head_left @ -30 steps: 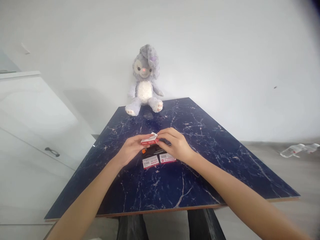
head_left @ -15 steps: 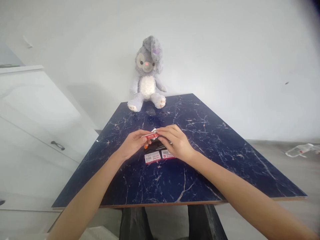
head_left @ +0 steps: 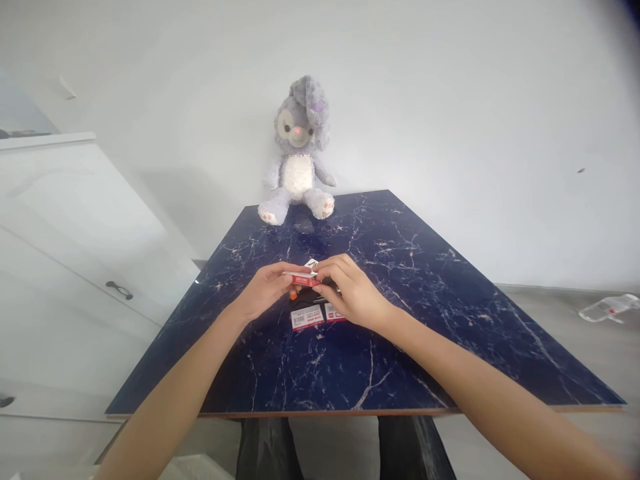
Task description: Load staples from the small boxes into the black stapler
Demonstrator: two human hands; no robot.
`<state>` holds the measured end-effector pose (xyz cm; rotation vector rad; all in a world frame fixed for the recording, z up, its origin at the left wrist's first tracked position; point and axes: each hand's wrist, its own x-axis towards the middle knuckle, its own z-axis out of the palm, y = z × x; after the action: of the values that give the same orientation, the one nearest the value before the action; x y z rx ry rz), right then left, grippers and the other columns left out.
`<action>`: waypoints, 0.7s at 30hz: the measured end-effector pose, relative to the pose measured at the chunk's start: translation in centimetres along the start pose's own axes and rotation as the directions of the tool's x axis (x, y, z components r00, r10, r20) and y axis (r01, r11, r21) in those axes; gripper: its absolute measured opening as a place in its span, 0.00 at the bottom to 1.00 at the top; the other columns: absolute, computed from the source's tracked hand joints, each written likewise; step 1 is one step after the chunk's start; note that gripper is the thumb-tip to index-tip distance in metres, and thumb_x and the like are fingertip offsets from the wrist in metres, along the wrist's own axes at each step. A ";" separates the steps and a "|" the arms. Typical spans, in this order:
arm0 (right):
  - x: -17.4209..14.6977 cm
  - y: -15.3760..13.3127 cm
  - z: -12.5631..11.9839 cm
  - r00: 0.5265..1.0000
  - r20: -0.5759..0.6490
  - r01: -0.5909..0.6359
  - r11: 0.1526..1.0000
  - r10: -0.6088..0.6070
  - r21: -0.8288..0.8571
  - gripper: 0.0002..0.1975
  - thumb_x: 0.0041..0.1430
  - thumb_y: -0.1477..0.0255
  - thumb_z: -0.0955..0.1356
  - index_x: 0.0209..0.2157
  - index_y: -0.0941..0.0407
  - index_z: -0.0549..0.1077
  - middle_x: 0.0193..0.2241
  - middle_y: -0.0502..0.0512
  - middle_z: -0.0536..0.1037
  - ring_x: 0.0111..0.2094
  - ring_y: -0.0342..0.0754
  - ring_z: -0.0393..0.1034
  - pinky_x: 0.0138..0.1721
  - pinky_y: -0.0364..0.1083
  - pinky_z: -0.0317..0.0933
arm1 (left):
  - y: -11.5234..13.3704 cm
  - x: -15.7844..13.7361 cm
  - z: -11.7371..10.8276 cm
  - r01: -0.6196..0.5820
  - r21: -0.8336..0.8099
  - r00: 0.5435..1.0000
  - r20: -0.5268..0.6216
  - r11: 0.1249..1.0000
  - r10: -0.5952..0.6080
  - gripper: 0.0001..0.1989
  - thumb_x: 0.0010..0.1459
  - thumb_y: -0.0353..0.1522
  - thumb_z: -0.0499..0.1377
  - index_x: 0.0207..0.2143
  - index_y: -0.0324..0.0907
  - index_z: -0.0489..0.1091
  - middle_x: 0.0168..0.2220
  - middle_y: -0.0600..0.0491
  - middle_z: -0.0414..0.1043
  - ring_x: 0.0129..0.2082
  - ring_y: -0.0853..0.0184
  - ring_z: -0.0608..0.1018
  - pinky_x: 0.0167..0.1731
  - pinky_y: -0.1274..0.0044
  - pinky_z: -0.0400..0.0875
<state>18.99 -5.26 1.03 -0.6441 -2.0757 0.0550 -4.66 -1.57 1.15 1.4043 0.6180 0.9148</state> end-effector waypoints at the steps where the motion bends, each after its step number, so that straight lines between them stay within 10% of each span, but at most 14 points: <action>1: 0.0 0.0 0.0 1.000 0.002 -0.001 1.000 0.001 0.006 0.03 0.68 0.72 0.65 0.42 0.54 0.69 0.43 0.60 0.77 0.47 0.54 0.69 0.48 0.57 0.67 | 0.0 0.0 0.0 0.000 -0.009 1.000 0.001 1.000 0.000 0.16 0.58 0.37 0.66 0.46 0.37 0.79 0.43 0.42 0.79 0.36 0.65 0.78 0.36 0.75 0.72; 21: 0.4 0.6 -0.6 0.996 -0.062 -0.070 0.997 0.068 -0.029 0.12 0.68 0.69 0.66 0.51 0.52 0.75 0.47 0.59 0.78 0.48 0.55 0.70 0.50 0.59 0.67 | 0.7 -0.1 -0.1 0.024 0.042 0.998 -0.059 0.999 -0.022 0.16 0.57 0.37 0.67 0.46 0.39 0.78 0.37 0.46 0.79 0.33 0.66 0.79 0.34 0.73 0.75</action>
<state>19.54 -4.72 1.48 -0.7280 -1.9989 0.0423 -4.92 -1.57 1.78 1.4101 0.7001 0.9314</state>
